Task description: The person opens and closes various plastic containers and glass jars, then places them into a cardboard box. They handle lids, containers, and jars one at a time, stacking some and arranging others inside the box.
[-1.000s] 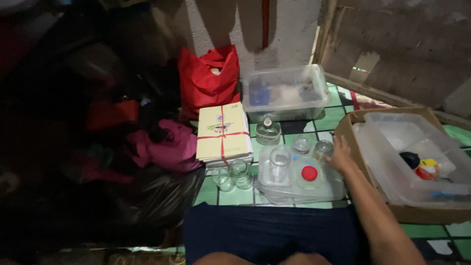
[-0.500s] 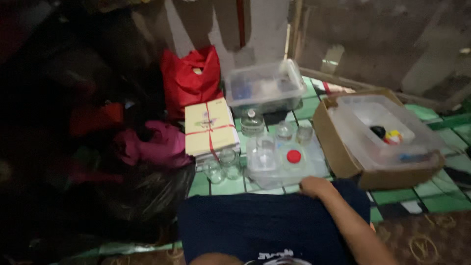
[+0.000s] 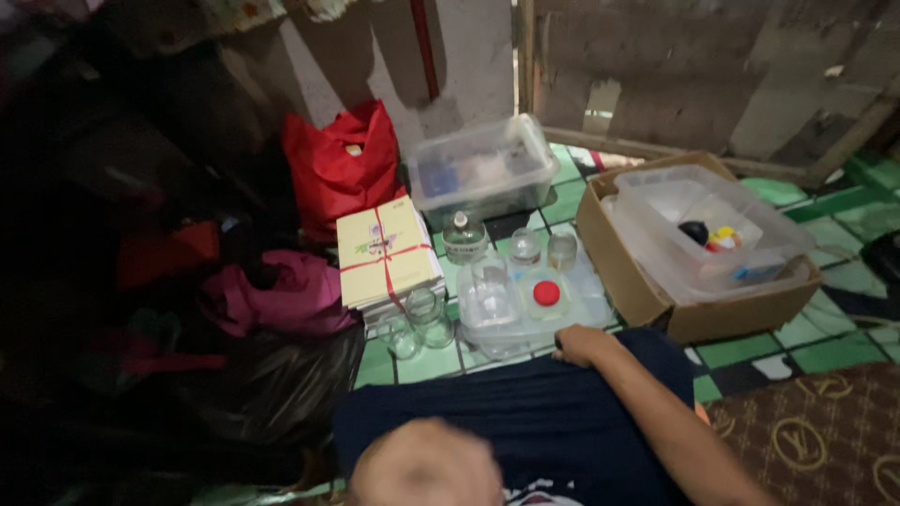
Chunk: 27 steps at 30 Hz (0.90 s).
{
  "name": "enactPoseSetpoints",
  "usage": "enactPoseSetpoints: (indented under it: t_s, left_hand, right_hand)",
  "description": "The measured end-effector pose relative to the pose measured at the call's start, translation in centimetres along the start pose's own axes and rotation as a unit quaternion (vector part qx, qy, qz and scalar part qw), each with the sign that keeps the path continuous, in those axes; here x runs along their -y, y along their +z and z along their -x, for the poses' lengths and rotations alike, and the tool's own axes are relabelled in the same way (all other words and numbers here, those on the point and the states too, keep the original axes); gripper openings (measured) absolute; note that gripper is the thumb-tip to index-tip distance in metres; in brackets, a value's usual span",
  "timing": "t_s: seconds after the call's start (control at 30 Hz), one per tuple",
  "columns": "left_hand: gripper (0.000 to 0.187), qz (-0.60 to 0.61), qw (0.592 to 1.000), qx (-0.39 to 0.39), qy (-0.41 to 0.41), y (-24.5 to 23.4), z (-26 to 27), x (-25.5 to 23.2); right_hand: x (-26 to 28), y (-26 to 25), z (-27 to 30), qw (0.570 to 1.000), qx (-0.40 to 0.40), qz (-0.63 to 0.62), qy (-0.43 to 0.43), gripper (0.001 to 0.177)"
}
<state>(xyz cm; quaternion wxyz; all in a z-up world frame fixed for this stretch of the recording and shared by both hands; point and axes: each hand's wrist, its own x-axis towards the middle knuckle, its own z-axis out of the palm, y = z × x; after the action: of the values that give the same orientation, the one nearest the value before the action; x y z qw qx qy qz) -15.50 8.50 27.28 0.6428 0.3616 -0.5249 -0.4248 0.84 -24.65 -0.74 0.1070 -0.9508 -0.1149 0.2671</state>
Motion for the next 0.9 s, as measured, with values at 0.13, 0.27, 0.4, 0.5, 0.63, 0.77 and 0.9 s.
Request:
enactPoseSetpoints:
  t_s: [0.13,0.27,0.4,0.5,0.63,0.77,0.9]
  left_hand:
    - [0.058,0.041,0.959,-0.238,-0.151,-8.4,3.6,13.1]
    - [0.048,0.129,0.874,-0.378,-0.278,-13.4,8.2,25.7]
    - [0.041,0.121,0.850,-0.412,-0.305,-16.2,10.3,31.5]
    - [0.038,0.149,0.847,-0.413,-0.299,-16.9,10.4,31.3]
    - [0.037,0.203,0.868,-0.357,-0.281,-16.7,10.1,29.1]
    - [0.041,0.269,0.881,-0.321,-0.220,-16.2,9.6,27.1]
    - [0.049,0.309,0.879,-0.328,-0.155,-15.7,9.7,25.6]
  right_hand:
    - [-1.2,0.7,-1.8,1.000,0.012,-0.025,-0.014,0.040]
    - [-2.4,2.2,-3.3,0.999,0.023,-0.037,-0.028,0.039]
    - [-3.0,2.3,-4.5,0.997,0.027,-0.067,-0.034,0.039]
    - [-3.7,0.7,-5.5,0.993,-0.021,-0.115,-0.015,0.036]
    - [-4.7,-1.1,-7.2,0.972,-0.144,-0.133,0.133,0.027]
    - [-5.8,-1.8,-9.0,0.939,-0.255,-0.167,0.156,0.032]
    - [-5.8,-1.5,-10.8,0.930,-0.314,-0.172,0.080,0.041]
